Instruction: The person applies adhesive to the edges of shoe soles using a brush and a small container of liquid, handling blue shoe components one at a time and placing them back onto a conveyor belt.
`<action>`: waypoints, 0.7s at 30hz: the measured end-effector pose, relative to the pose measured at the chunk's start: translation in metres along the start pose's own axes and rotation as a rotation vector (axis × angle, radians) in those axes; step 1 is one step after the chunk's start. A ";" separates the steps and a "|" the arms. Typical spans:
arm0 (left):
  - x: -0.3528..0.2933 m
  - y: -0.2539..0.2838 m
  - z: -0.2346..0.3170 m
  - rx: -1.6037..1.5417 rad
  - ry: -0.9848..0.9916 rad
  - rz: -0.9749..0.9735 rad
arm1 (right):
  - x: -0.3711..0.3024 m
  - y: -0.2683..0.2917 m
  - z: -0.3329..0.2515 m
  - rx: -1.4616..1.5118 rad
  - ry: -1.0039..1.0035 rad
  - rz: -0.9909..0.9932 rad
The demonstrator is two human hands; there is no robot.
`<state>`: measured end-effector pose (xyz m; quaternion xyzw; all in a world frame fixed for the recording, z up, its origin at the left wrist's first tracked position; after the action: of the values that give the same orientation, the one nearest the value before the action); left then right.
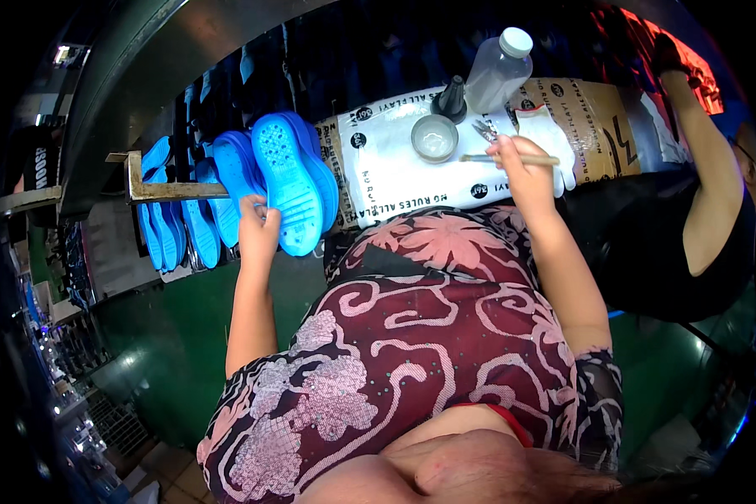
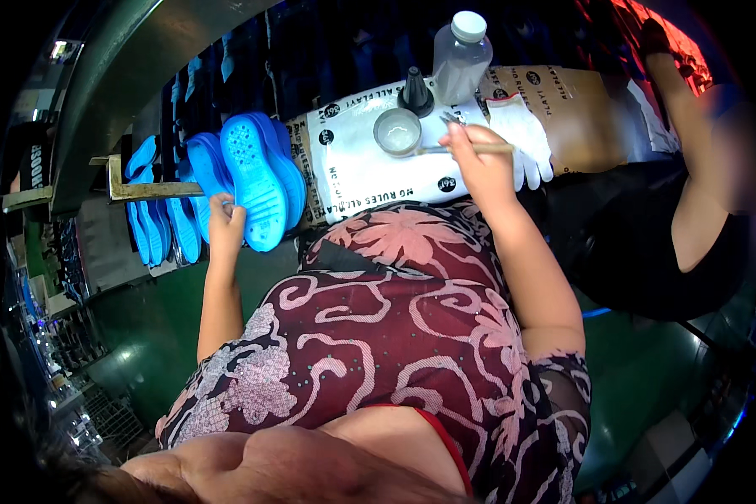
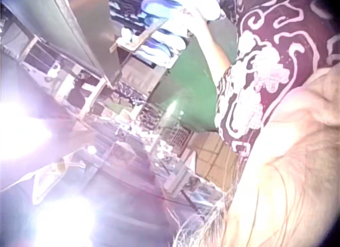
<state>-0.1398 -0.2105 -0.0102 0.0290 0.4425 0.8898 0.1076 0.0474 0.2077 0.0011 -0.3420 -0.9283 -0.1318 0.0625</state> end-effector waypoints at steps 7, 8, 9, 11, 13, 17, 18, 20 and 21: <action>-0.029 -0.051 0.007 -1.117 0.471 -0.492 | 0.038 -0.052 0.002 -0.376 0.390 -0.156; -0.033 -0.054 0.007 -1.144 0.470 -0.516 | 0.042 -0.059 0.010 -0.407 0.360 -0.175; -0.034 -0.056 0.001 -1.156 0.477 -0.512 | 0.043 -0.062 0.015 -0.450 0.366 -0.191; -0.035 -0.060 -0.013 -1.175 0.489 -0.507 | 0.041 -0.067 0.022 -0.533 0.377 -0.219; -0.041 -0.057 0.007 -1.177 0.541 -0.445 | 0.040 -0.061 0.022 -0.467 0.360 -0.206; -0.043 -0.058 0.005 -1.169 0.490 -0.577 | 0.038 -0.038 -0.003 -0.352 0.287 -0.154; -0.045 -0.057 0.019 -1.189 0.457 -0.575 | 0.037 -0.036 -0.002 -0.294 0.237 -0.170; -0.054 -0.059 0.056 -1.225 0.386 -0.571 | 0.034 -0.026 -0.001 -0.193 0.169 -0.086; -0.053 -0.062 0.068 -1.210 0.311 -0.550 | 0.033 -0.022 0.000 -0.141 0.136 -0.040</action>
<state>-0.0680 -0.1325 -0.0158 -0.2779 -0.1315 0.9147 0.2621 0.0085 0.2116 0.0038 -0.3171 -0.9171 -0.2209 0.0984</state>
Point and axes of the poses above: each hand's wrist, its own x-axis towards the middle knuckle, its own y-axis out of the back of the hand, z = x × y, the point moved 7 cm from there along x, towards the middle knuckle, and after that the axes turned 1 degree about z, right-handed, at the moved point
